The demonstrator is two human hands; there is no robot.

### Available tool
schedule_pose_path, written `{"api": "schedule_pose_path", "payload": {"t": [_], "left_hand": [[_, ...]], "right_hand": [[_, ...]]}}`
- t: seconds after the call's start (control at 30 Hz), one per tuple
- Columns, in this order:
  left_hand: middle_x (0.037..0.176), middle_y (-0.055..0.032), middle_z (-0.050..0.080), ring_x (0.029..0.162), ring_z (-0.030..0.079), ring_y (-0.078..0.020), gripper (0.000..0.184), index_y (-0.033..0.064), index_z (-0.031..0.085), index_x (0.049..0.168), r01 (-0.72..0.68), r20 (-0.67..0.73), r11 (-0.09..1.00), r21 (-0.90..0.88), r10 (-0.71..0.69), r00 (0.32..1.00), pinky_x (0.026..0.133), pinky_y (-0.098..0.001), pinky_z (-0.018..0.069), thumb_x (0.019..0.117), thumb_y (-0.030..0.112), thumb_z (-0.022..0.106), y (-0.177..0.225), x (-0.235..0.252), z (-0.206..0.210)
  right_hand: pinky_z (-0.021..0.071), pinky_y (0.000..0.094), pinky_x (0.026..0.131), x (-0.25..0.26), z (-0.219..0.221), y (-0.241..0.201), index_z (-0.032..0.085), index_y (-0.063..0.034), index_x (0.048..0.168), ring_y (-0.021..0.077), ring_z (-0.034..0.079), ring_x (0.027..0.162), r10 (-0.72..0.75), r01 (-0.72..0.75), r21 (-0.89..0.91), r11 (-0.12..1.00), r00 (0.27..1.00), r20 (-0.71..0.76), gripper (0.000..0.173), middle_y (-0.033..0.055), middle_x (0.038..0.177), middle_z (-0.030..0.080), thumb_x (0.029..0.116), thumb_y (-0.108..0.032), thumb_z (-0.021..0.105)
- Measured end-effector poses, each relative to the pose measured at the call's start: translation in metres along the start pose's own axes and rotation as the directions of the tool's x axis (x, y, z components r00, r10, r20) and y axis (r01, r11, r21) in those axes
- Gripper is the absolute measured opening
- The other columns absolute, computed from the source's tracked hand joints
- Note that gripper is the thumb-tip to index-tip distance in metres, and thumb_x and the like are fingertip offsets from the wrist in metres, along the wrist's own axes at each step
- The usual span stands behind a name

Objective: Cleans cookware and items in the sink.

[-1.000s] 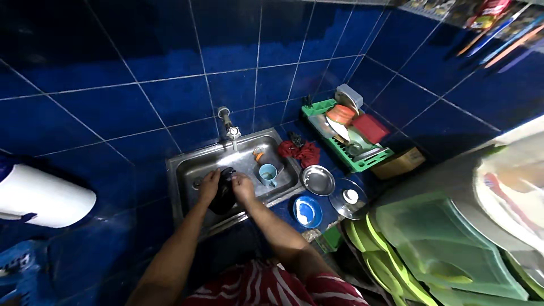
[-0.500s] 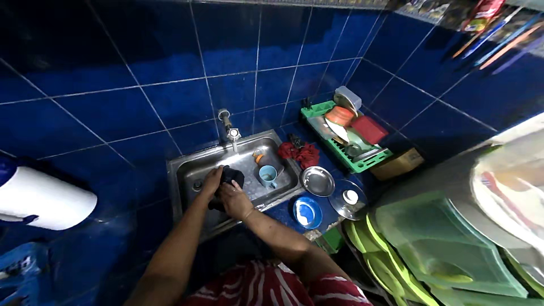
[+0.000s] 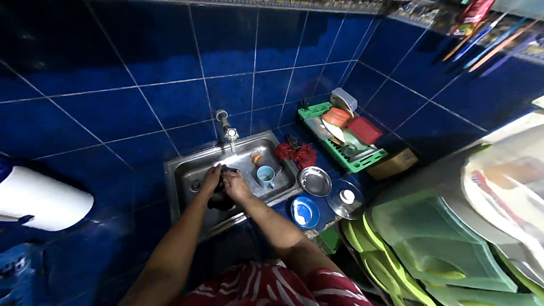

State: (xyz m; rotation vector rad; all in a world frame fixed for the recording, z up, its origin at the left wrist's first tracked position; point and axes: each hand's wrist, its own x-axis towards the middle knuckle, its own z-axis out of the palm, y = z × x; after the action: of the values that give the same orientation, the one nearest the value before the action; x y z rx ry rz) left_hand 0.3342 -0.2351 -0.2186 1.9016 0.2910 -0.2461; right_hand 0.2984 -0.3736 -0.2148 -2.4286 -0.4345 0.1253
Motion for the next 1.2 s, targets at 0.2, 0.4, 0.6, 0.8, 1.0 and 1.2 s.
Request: {"api": "schedule_pose_path", "payload": {"t": [0.2,0.4,0.6,0.8,1.0,1.2], "left_hand": [[0.146,-0.0248,0.053,0.137,0.049,-0.0359,0.061,0.0007,0.054,0.143,0.038,-0.059,0.999,0.016,-0.037,0.998,0.113,-0.0568,0.0384,0.1105,0.049,0.035,0.011,0.007,-0.007],[0.146,-0.0256,0.052,0.137,0.050,-0.0367,0.061,0.0009,0.053,0.144,0.025,-0.041,0.999,0.026,-0.024,0.999,0.113,-0.0576,0.0388,0.1105,0.049,0.035,0.010,0.009,-0.004],[0.145,-0.0252,0.053,0.136,0.050,-0.0368,0.059,0.0014,0.055,0.141,0.052,-0.067,0.999,0.012,-0.051,0.996,0.112,-0.0579,0.0396,0.1103,0.048,0.037,0.010,0.014,-0.006],[0.147,-0.0237,0.052,0.138,0.048,-0.0354,0.059,0.0025,0.053,0.144,0.014,-0.036,0.999,0.047,-0.012,0.999,0.114,-0.0568,0.0377,0.1102,0.048,0.037,0.005,0.009,-0.011],[0.140,-0.0228,0.057,0.132,0.054,-0.0330,0.060,0.0024,0.059,0.136,-0.038,0.014,0.995,0.090,0.037,0.999,0.110,-0.0560,0.0416,0.1091,0.052,0.038,-0.003,0.004,-0.014],[0.130,-0.0215,0.063,0.123,0.060,-0.0314,0.056,0.0020,0.063,0.130,-0.133,0.059,0.977,0.167,0.124,0.990,0.107,-0.0537,0.0453,0.1076,0.050,0.044,0.019,0.011,0.005]], "right_hand": [[0.0222,0.0458,0.129,-0.054,0.036,0.012,0.063,-0.0049,0.139,0.0220,0.039,0.151,-0.371,0.374,-0.260,0.890,0.927,0.061,0.039,0.0066,0.153,0.055,0.1051,-0.016,0.048],[0.0226,0.0438,0.129,-0.001,-0.003,0.017,0.062,-0.0056,0.142,0.0214,0.046,0.146,0.018,-0.018,0.007,1.000,0.997,-0.073,0.043,0.0082,0.151,0.057,0.1095,-0.022,0.039],[0.0264,0.0440,0.128,-0.043,0.021,0.025,0.068,-0.0029,0.133,0.0213,0.048,0.145,-0.436,0.426,-0.161,0.890,0.900,-0.031,0.035,0.0090,0.147,0.061,0.1049,-0.016,0.050],[0.0399,0.0433,0.120,-0.018,-0.012,0.018,0.073,-0.0030,0.125,0.0280,0.056,0.136,-0.081,0.164,0.210,0.964,0.930,-0.358,0.034,0.0161,0.139,0.065,0.1041,-0.023,0.055],[0.0453,0.0524,0.113,0.022,-0.099,-0.010,0.057,-0.0115,0.146,0.0307,0.055,0.135,0.171,-0.008,0.336,0.942,0.872,-0.459,0.050,0.0143,0.145,0.059,0.1050,-0.040,0.056],[0.0546,0.0637,0.091,0.078,-0.179,-0.082,0.063,-0.0147,0.135,0.0390,0.069,0.110,0.152,-0.142,-0.417,0.898,0.988,-0.009,0.054,0.0173,0.116,0.073,0.0964,-0.051,0.066]]}}
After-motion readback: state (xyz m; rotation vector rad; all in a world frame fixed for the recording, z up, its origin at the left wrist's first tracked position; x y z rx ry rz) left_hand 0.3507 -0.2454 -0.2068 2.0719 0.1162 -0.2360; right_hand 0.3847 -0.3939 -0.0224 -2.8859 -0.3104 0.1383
